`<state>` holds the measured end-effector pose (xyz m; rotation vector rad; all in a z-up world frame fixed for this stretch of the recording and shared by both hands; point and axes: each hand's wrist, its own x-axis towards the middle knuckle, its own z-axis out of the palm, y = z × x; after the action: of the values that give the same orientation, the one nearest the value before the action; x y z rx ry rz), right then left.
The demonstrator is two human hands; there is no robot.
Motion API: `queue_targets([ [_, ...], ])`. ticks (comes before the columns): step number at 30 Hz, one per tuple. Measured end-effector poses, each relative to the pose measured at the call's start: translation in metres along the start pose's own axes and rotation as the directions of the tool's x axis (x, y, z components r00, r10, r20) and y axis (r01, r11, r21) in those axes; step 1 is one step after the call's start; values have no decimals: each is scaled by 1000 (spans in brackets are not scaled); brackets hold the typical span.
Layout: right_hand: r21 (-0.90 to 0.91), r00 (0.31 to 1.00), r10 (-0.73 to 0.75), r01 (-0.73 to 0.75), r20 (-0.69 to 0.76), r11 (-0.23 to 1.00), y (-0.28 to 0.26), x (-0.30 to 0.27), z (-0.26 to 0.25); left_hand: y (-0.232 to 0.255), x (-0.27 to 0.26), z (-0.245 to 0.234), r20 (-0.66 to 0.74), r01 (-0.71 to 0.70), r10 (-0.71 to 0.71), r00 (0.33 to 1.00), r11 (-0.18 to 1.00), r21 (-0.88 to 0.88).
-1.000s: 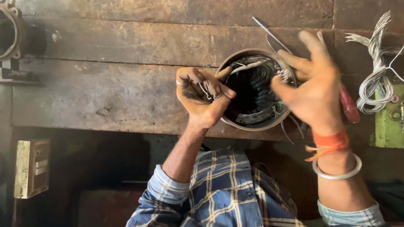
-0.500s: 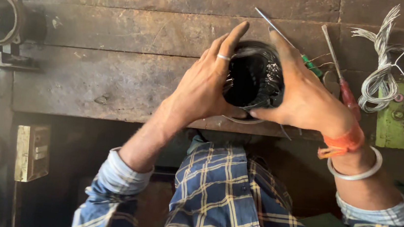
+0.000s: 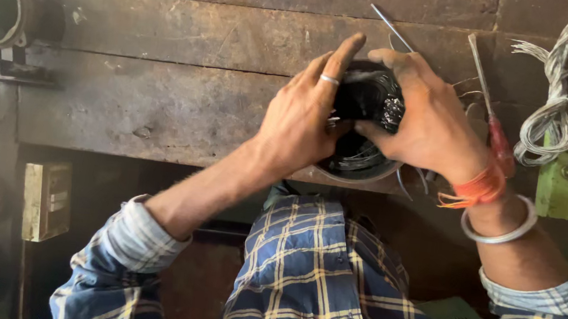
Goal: The person twists multiple strands of wire together by hand, then uses pliers to further twist and compact the bundle inside a metal container. The person repeatedly adjusts the wire bundle and uses the pliers to tighten the twist.
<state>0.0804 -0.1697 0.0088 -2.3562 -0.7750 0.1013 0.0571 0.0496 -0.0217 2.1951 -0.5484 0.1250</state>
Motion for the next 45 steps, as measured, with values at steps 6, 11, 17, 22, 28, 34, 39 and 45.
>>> queue_targets([
  [6, -35, 996, 26, -29, -80, 999, -9, 3, 5, -3, -1, 5, -21, 42, -41, 999, 999, 13],
  [11, 106, 980, -154, 168, -124, 980, 7, -8, 0, -7, -1, -2, 22, -101, 103, 994, 991, -90],
  [17, 899, 784, 562, -13, -263, 439, 105, -126, 28, -3, -8, -10, 67, -77, 82, 994, 995, -68],
  [22, 432, 463, 664, -514, -588, 741, 163, -249, 95, 7, -3, -14, 111, -31, 38, 993, 997, -64],
  [28, -141, 657, 414, -621, -630, 771, 162, -307, 129, 15, -4, -10, 119, 11, -11, 993, 1000, 0],
  [34, -178, 694, 474, -646, -541, 743, 145, -303, 106, 9, -15, -4, 33, -29, 28, 999, 999, 19],
  [39, -301, 735, 305, -567, -606, 767, 95, -314, 50, 13, -12, 4, -36, 81, -78, 996, 993, 89],
  [45, -209, 635, 242, -550, -734, 809, 115, -275, 9, 10, -10, 1, -79, 40, -34, 996, 996, 83],
])
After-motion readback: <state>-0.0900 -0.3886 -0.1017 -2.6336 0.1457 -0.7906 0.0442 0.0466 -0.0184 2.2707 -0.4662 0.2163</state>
